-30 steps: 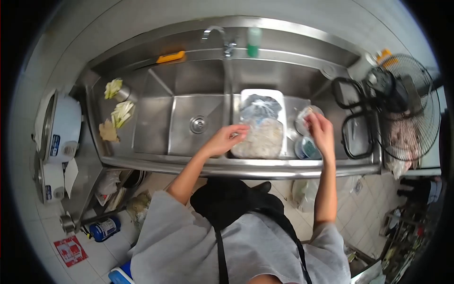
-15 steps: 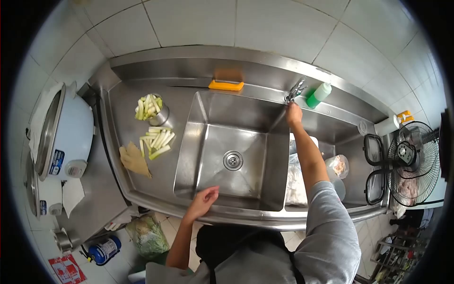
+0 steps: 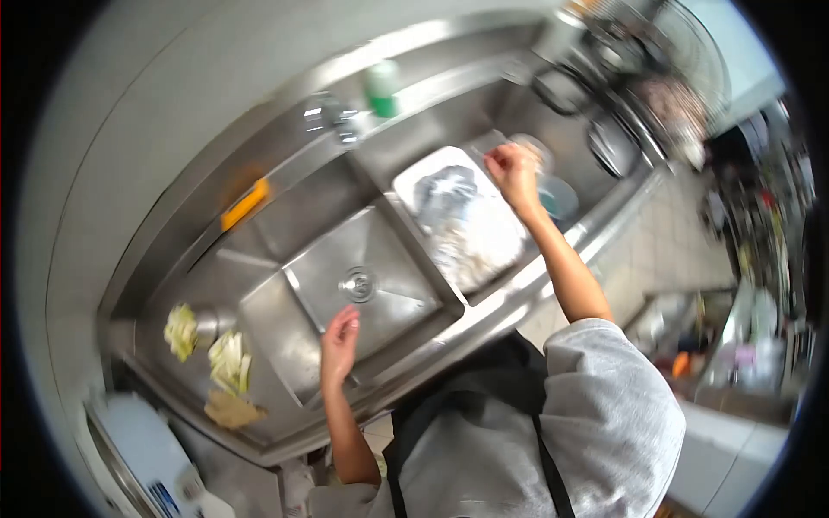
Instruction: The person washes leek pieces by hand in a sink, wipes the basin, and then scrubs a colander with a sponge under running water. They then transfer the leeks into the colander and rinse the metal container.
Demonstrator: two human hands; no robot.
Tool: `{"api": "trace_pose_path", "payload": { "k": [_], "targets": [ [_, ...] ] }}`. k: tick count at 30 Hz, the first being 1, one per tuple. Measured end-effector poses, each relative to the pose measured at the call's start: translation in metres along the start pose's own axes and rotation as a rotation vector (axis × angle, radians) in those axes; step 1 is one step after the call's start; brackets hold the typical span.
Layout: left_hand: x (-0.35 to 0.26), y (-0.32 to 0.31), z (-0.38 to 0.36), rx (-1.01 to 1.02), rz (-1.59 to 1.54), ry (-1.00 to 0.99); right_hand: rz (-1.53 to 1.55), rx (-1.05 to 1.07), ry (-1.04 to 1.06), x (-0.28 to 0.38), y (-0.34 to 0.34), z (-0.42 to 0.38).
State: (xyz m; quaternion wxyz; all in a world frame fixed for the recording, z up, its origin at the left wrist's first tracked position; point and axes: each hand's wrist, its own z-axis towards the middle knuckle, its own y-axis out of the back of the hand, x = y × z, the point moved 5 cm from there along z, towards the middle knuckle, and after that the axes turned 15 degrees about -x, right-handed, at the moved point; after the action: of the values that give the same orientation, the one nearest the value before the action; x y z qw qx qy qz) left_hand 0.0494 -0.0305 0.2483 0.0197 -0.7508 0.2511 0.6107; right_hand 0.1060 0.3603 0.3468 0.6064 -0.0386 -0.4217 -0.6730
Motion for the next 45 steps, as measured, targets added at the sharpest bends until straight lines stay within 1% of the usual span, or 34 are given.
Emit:
{"api": "trace_pose_path", "payload": {
  "k": [1, 2, 4, 6, 7, 8, 9, 10, 11, 12, 14, 15, 16, 18, 20, 22, 23, 24, 26, 28, 30, 31, 32, 34, 35, 36, 37, 38, 39, 40, 41, 43, 45],
  "targets": [
    [-0.006, -0.009, 0.003, 0.027, 0.039, -0.018, 0.004, -0.114, -0.101, -0.026, 0.048, -0.005],
    [-0.008, -0.019, 0.005, 0.028, 0.014, 0.006, 0.017, -0.226, -0.190, -0.053, 0.098, -0.013],
    [-0.010, -0.038, 0.010, 0.061, -0.012, 0.034, -0.186, -0.388, -0.278, -0.105, 0.188, -0.029],
    [-0.014, -0.059, 0.013, 0.087, 0.011, 0.044, -0.446, -0.432, -0.372, -0.180, 0.258, -0.052],
    [-0.015, -0.070, 0.015, 0.081, 0.023, 0.058, -0.571, -0.413, -0.453, -0.217, 0.283, -0.063],
    [-0.013, -0.079, 0.019, 0.091, 0.028, 0.055, -0.691, -0.389, -0.531, -0.254, 0.301, -0.071],
    [-0.010, -0.087, 0.023, 0.096, 0.053, 0.048, -0.694, -0.391, -0.539, -0.290, 0.312, -0.078],
    [-0.010, -0.097, 0.027, 0.096, 0.075, 0.042, -0.757, -0.341, -0.614, -0.331, 0.318, -0.083],
    [-0.021, -0.107, 0.026, 0.087, 0.099, 0.027, -0.819, -0.285, -0.686, -0.369, 0.323, -0.084],
    [-0.029, -0.115, 0.026, 0.084, 0.103, 0.035, -0.818, -0.275, -0.688, -0.399, 0.328, -0.081],
    [-0.041, -0.127, 0.027, 0.049, 0.090, 0.095, -0.519, -0.293, -1.024, -0.464, 0.330, -0.080],
    [-0.045, -0.131, 0.028, 0.052, 0.133, 0.094, -0.459, -0.305, -1.003, -0.489, 0.333, -0.072],
    [-0.052, -0.134, 0.028, 0.048, 0.142, 0.095, -0.454, -0.301, -1.009, -0.490, 0.335, -0.064],
    [-0.062, -0.137, 0.026, 0.030, 0.201, 0.055, -0.280, -0.377, -1.041, -0.495, 0.343, -0.040],
    [-0.057, -0.136, 0.027, 0.021, 0.184, 0.062, -0.231, -0.371, -1.018, -0.494, 0.346, -0.029],
    [-0.055, -0.134, 0.028, 0.018, 0.162, 0.068, -0.103, -0.250, -1.023, -0.495, 0.342, -0.027],
    [-0.052, -0.133, 0.029, 0.006, 0.186, 0.074, -0.233, -0.190, -1.047, -0.496, 0.342, -0.029],
    [-0.050, -0.133, 0.029, -0.005, 0.212, 0.083, -0.237, -0.187, -1.044, -0.498, 0.342, -0.032],
    [-0.047, -0.133, 0.032, -0.005, 0.207, 0.089, -0.114, -0.211, -1.134, -0.503, 0.338, -0.042],
    [-0.047, -0.133, 0.032, -0.010, 0.200, 0.095, -0.161, -0.160, -1.149, -0.493, 0.335, -0.040],
    [-0.049, -0.132, 0.032, -0.005, 0.214, 0.085, -0.577, -0.274, -1.089, -0.489, 0.350, -0.037],
    [-0.050, -0.131, 0.031, -0.007, 0.214, 0.087, -0.448, -0.268, -1.145, -0.495, 0.349, -0.041],
    [-0.052, -0.131, 0.029, -0.011, 0.212, 0.087, -0.448, -0.266, -1.146, -0.497, 0.347, -0.045],
    [-0.052, -0.131, 0.028, -0.013, 0.211, 0.090, 0.057, -0.065, -1.382, -0.503, 0.325, -0.063],
    [-0.052, -0.130, 0.027, -0.013, 0.202, 0.091, -0.057, -0.043, -1.330, -0.505, 0.326, -0.065],
    [-0.051, -0.127, 0.026, -0.020, 0.195, 0.094, -0.054, -0.034, -1.325, -0.502, 0.329, -0.065],
    [-0.054, -0.125, 0.025, -0.043, 0.190, 0.095, -0.149, -0.001, -1.238, -0.497, 0.334, -0.056],
    [-0.056, -0.126, 0.025, -0.021, 0.218, 0.086, -0.237, 0.040, -1.139, -0.491, 0.336, -0.043],
    [-0.059, -0.122, 0.023, -0.016, 0.243, 0.083, -0.204, 0.016, -1.101, -0.479, 0.336, -0.030],
    [-0.052, -0.117, 0.025, -0.016, 0.225, 0.071, -0.099, 0.030, -1.035, -0.444, 0.331, -0.010],
    [-0.042, -0.110, 0.029, -0.025, 0.210, 0.062, -0.035, 0.155, -0.964, -0.387, 0.318, 0.016],
    [-0.038, -0.101, 0.035, -0.036, 0.162, -0.007, 0.196, 0.384, -0.781, -0.288, 0.279, 0.053],
    [-0.058, -0.098, 0.036, -0.022, 0.202, -0.055, 0.377, 0.620, -0.601, -0.192, 0.218, 0.071]
  ]
}}
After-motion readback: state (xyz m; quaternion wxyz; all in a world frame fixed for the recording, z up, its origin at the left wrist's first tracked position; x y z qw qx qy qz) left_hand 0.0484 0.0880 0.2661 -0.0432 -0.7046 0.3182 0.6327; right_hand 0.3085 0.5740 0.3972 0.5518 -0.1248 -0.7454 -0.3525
